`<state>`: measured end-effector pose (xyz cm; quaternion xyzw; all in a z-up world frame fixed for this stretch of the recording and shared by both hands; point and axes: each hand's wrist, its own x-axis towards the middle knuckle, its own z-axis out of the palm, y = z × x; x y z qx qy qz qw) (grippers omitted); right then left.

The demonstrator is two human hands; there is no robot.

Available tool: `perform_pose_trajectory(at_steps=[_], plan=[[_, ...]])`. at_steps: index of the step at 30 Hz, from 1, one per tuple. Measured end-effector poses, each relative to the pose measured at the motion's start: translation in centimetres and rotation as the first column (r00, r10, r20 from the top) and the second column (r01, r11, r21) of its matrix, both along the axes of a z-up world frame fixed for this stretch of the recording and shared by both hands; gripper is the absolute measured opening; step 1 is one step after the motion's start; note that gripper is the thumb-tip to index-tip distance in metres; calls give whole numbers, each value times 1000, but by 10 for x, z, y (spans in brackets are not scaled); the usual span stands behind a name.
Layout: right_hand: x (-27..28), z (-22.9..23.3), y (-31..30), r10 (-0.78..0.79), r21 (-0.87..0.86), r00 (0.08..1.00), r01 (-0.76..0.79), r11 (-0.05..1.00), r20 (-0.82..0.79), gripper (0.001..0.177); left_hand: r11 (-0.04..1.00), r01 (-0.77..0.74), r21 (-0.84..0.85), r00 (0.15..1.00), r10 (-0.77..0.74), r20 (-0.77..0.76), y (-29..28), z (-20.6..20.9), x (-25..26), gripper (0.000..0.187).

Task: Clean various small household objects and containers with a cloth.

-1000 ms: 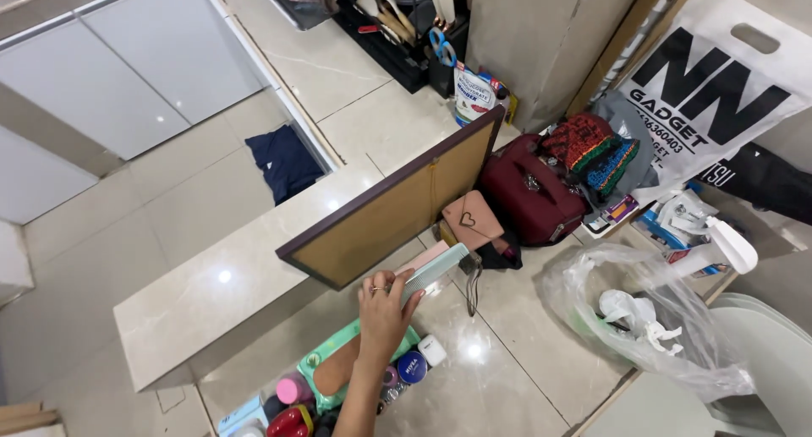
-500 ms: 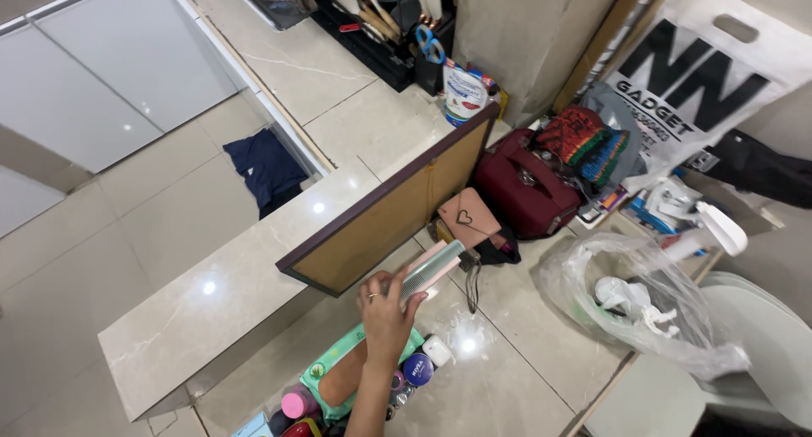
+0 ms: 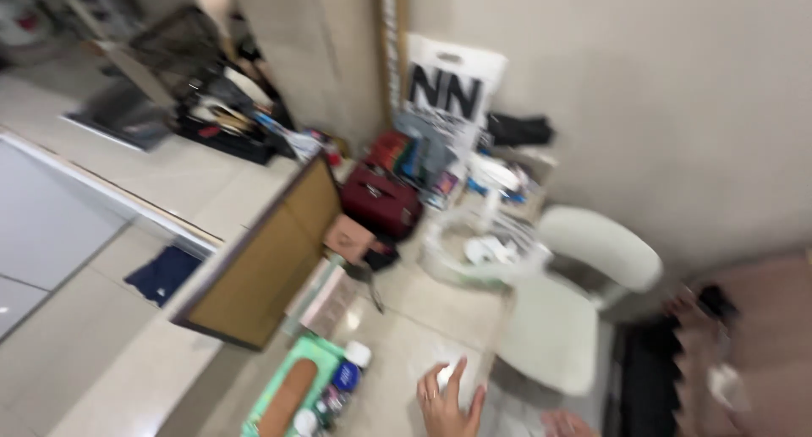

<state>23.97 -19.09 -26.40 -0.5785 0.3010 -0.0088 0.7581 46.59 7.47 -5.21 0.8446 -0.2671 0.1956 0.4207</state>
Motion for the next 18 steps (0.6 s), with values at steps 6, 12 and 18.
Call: perform_pose_trajectory(at_steps=[6, 12, 18], plan=[[-81, 188, 8, -248, 35, 950, 258, 965, -188, 42, 961, 275, 27, 953, -269, -142, -81, 81, -101, 55], [-244, 245, -27, -554, 180, 813, 581, 794, -179, 40, 876, 483, 16, 873, -480, -85, -185, 96, -229, 50], [-398, 263, -60, -782, 233, 609, 786, 573, -134, 39, 720, 694, -1, 711, -686, -156, -286, 93, -365, 48]])
